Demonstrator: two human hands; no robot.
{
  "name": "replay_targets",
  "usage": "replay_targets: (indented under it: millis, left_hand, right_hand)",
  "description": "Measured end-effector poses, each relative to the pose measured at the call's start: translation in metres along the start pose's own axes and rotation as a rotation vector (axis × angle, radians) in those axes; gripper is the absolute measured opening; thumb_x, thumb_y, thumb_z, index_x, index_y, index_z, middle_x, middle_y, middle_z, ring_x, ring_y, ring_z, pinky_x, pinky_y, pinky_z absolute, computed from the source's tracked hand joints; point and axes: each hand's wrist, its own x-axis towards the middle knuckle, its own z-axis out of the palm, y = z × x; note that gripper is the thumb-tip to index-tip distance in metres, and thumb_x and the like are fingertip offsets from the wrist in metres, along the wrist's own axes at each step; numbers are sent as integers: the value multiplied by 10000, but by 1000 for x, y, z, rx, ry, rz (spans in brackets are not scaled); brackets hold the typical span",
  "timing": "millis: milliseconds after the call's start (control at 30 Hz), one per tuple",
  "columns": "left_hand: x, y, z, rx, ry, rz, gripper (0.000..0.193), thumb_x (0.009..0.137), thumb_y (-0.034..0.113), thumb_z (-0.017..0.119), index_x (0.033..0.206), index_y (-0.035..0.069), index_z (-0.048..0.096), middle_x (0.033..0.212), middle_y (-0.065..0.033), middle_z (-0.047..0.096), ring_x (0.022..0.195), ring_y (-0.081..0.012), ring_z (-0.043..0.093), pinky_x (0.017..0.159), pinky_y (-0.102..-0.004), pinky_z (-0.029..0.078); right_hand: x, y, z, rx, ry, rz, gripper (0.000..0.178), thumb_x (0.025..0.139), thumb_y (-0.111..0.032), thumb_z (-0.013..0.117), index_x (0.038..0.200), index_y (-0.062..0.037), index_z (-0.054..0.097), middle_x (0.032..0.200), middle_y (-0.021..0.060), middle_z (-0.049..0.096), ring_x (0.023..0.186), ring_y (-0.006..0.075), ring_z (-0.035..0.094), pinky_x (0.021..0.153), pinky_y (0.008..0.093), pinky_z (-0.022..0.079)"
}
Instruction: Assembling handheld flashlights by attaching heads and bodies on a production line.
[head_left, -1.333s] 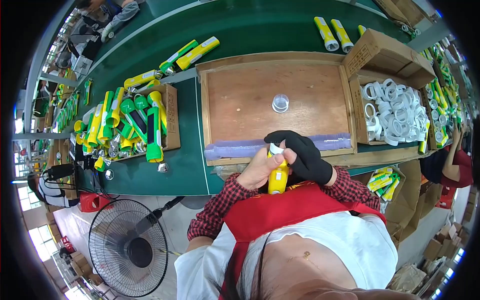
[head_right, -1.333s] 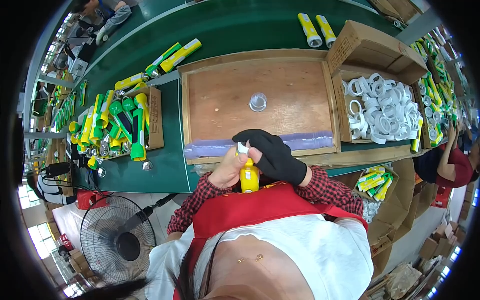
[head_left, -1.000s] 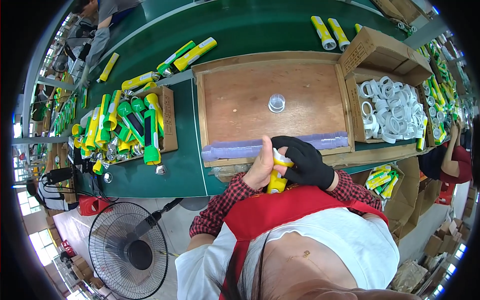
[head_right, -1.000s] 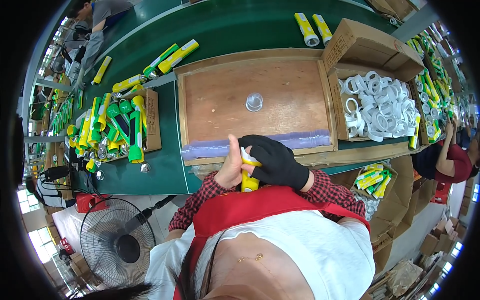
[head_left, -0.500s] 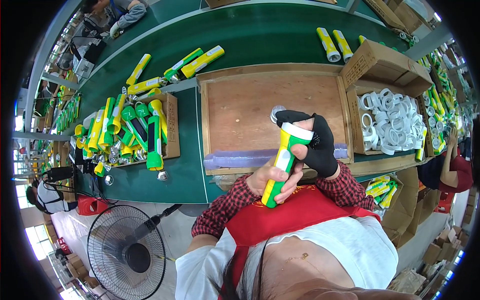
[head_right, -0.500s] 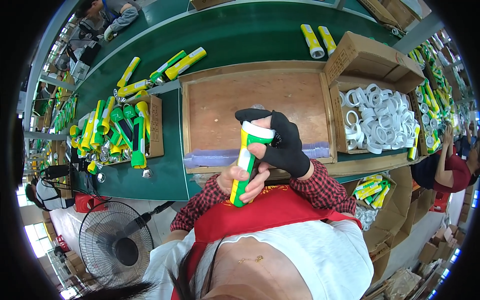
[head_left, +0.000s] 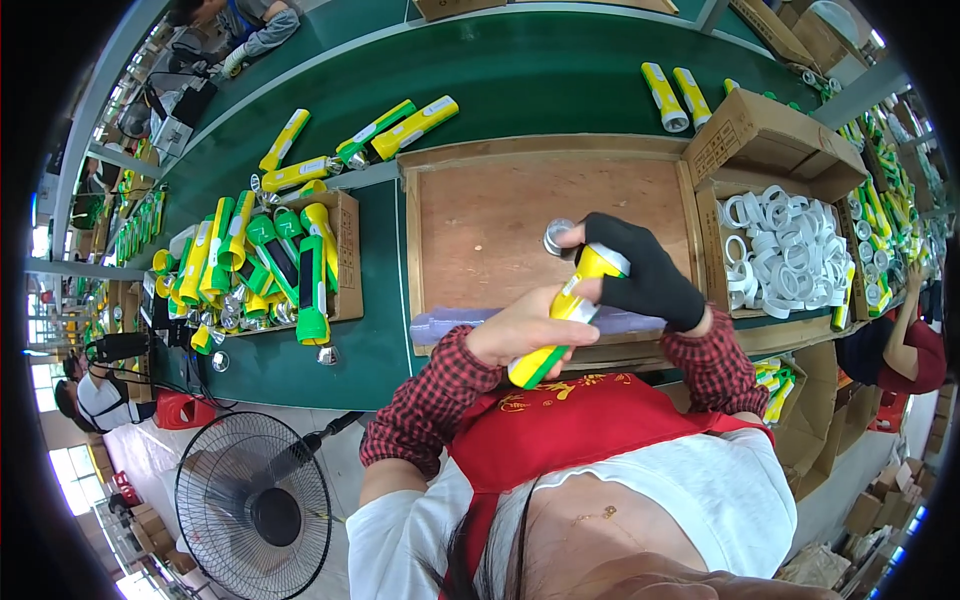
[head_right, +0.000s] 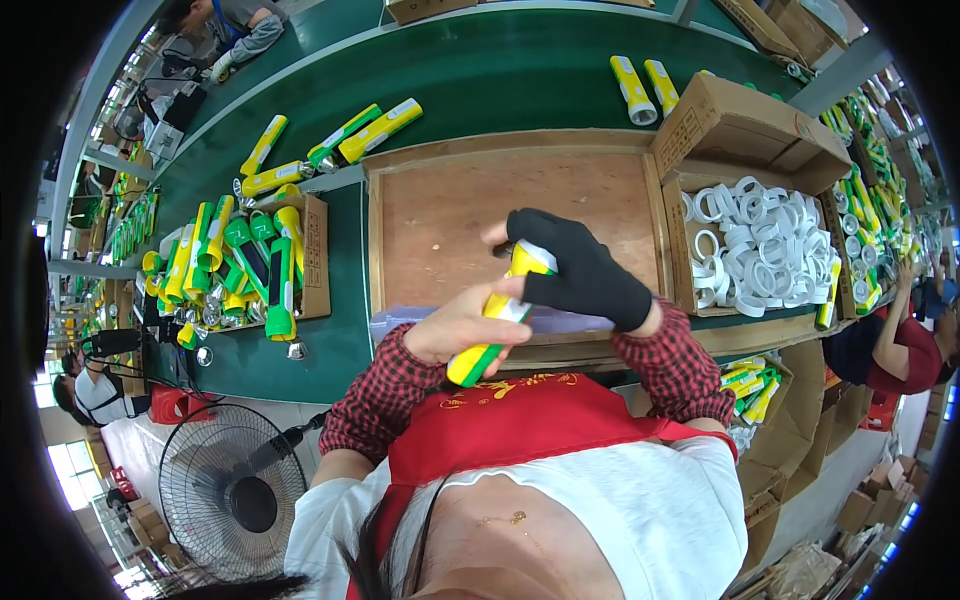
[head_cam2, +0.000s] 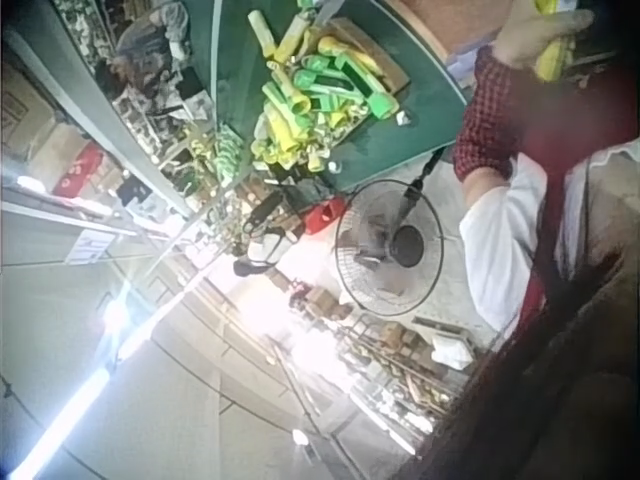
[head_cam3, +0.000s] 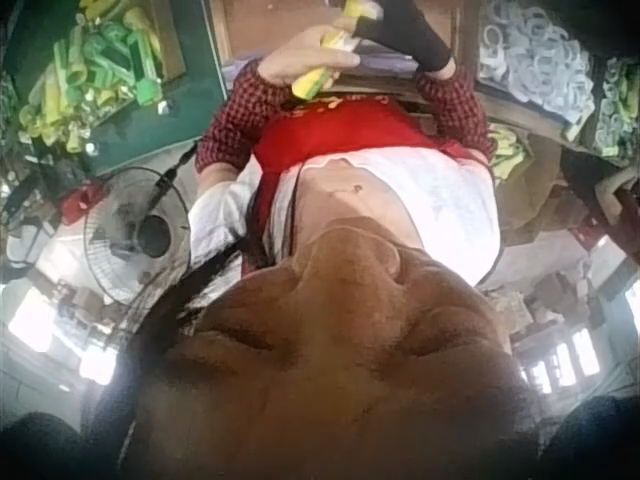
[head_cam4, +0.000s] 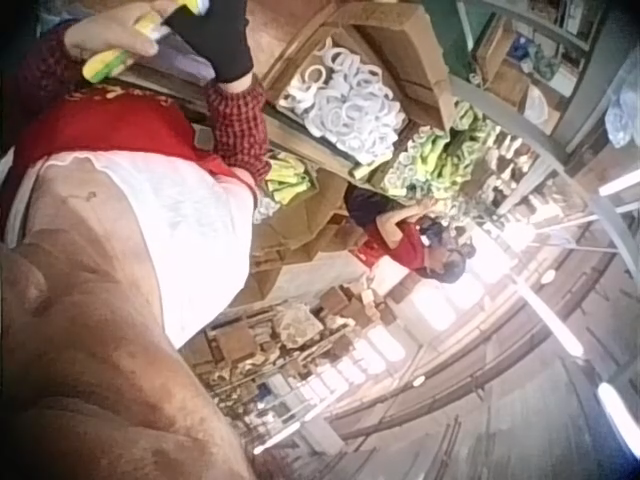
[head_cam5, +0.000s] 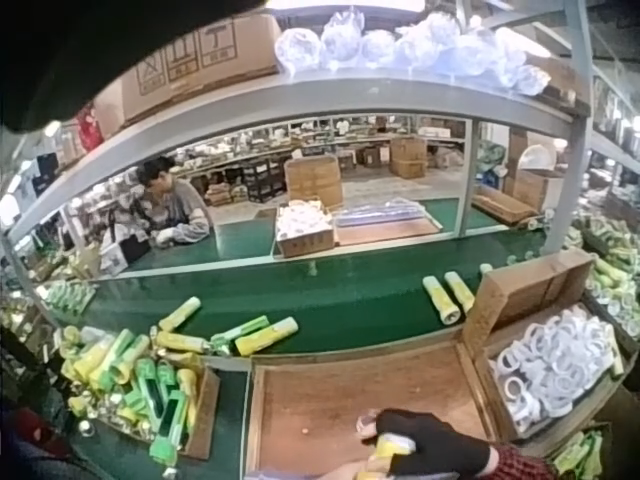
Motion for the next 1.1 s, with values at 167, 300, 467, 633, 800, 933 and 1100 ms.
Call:
replay_targets:
  millis: [167, 300, 467, 633, 800, 933, 1100]
  left_hand:
    - [34, -21, -15, 1286, 836, 326, 456, 737, 253, 693, 1083, 4, 533, 722, -231, 650, 708, -416, 647, 636, -501, 522]
    - [17, -9, -17, 314, 164, 441, 395, 760, 204, 733, 1040, 15, 529, 704, -127, 607, 556, -226, 626, 500, -344, 514]
    - [15, 4, -27, 423, 122, 229, 418, 767, 250, 733, 1052, 12, 541, 771, -103, 622, 559, -176, 621, 467, -289, 502]
    - [32, -8, -16, 1072, 667, 374, 464, 740, 231, 724, 1071, -35, 538, 875, -210, 668, 803, -344, 675, 712, -387, 538]
    - [22, -10, -4, 771, 494, 732, 379, 725, 156, 716, 1023, -22, 563, 813, -196, 657, 602, -285, 667, 548, -366, 528]
    - [2, -13, 1, -433, -585, 155, 434, 775, 116, 682, 1127, 94, 429, 678, -73, 533, 455, -156, 561, 404, -270, 482]
    - [17, 8, -22, 374, 137, 433, 297, 756, 180, 719, 924, 65, 503, 671, -154, 602, 522, -279, 617, 455, -369, 514]
  right_hand:
    - [2, 32, 21, -265, 260, 263, 273, 828, -212, 702, 989, -41, 565, 898, 106, 627, 807, 178, 617, 711, 305, 486]
    - [10, 3, -4, 40, 47, 41, 318, 832, -268, 680, 1029, -30, 603, 963, 116, 610, 797, 218, 618, 708, 318, 488]
    - [5, 10, 8, -190, 156, 58, 258, 852, -242, 662, 1001, -58, 562, 902, 95, 596, 767, 245, 631, 674, 321, 493]
    - [6, 23, 18, -255, 259, 277, 211, 856, -173, 663, 989, -51, 553, 882, 72, 600, 808, 174, 610, 727, 281, 482]
    - [11, -7, 5, -323, 148, 50, 179, 801, -146, 686, 904, -42, 583, 874, 100, 597, 763, 214, 617, 667, 299, 479]
    - [18, -22, -7, -122, -95, -403, 244, 754, -270, 720, 848, -55, 651, 823, 153, 628, 690, 273, 622, 591, 331, 484]
    - [24, -10, -4, -238, 62, 170, 259, 853, -237, 667, 990, -44, 561, 848, 101, 624, 755, 204, 633, 664, 314, 491]
